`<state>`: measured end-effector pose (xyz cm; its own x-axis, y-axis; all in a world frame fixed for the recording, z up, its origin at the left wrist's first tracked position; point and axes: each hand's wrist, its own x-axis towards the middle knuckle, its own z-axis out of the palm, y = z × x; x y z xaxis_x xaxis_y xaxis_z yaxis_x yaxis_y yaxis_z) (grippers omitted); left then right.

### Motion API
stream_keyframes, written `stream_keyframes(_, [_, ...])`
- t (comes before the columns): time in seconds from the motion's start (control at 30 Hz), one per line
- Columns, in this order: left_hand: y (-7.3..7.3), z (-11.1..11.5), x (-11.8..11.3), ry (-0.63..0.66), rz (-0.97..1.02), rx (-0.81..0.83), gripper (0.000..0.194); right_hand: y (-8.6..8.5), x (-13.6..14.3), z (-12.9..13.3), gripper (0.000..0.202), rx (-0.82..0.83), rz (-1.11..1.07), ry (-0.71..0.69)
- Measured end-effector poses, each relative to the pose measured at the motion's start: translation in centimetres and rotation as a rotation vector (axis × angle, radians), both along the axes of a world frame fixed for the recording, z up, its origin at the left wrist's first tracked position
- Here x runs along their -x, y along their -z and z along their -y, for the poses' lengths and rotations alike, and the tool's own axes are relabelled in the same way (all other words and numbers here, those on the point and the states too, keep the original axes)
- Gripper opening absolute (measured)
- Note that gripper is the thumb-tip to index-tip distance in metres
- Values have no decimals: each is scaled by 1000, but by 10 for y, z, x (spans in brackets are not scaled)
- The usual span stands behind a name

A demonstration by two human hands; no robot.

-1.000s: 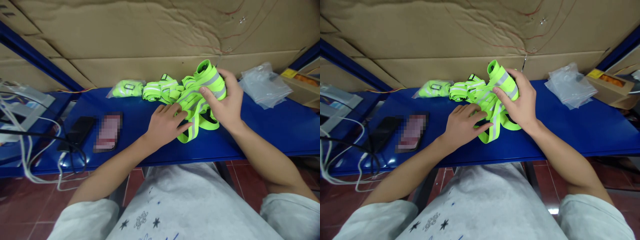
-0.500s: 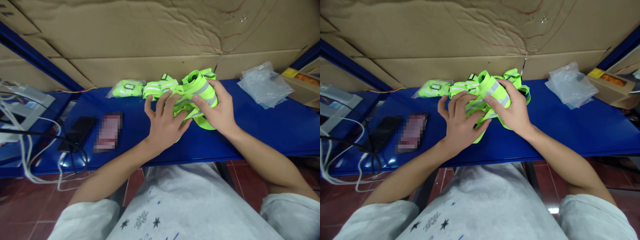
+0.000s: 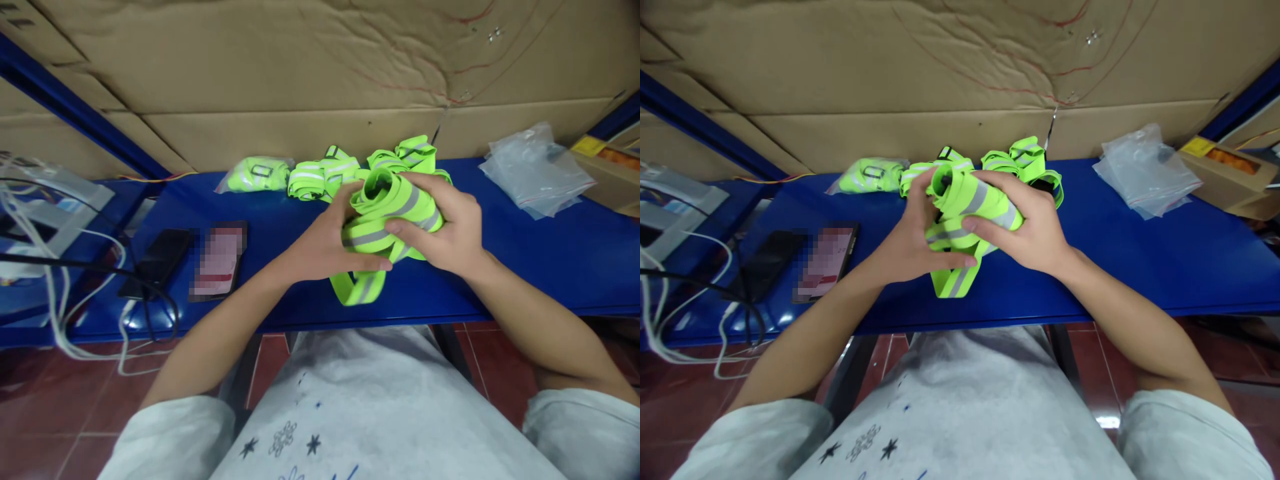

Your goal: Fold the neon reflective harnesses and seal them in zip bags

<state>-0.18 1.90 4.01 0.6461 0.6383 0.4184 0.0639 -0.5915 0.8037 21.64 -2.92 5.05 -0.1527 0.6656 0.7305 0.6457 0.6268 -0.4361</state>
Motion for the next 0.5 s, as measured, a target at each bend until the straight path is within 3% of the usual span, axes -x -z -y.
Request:
stream_keyframes(0.07, [-2, 1, 0, 126, -94, 117, 92, 1, 1, 6, 51, -16, 97, -5])
stream_keyframes(0.13, [-5, 2, 0, 163, -161, 181, 73, 3, 3, 10, 50, -53, 189, -2])
stream_keyframes(0.33, [-16, 5, 6, 195, -173, 229, 53, 13, 2, 10, 44, -236, 370, 40])
stream_keyframes(0.5, [-9, 15, -1, 112, -221, 161, 32, 15, 7, 12, 44, -340, 447, 155])
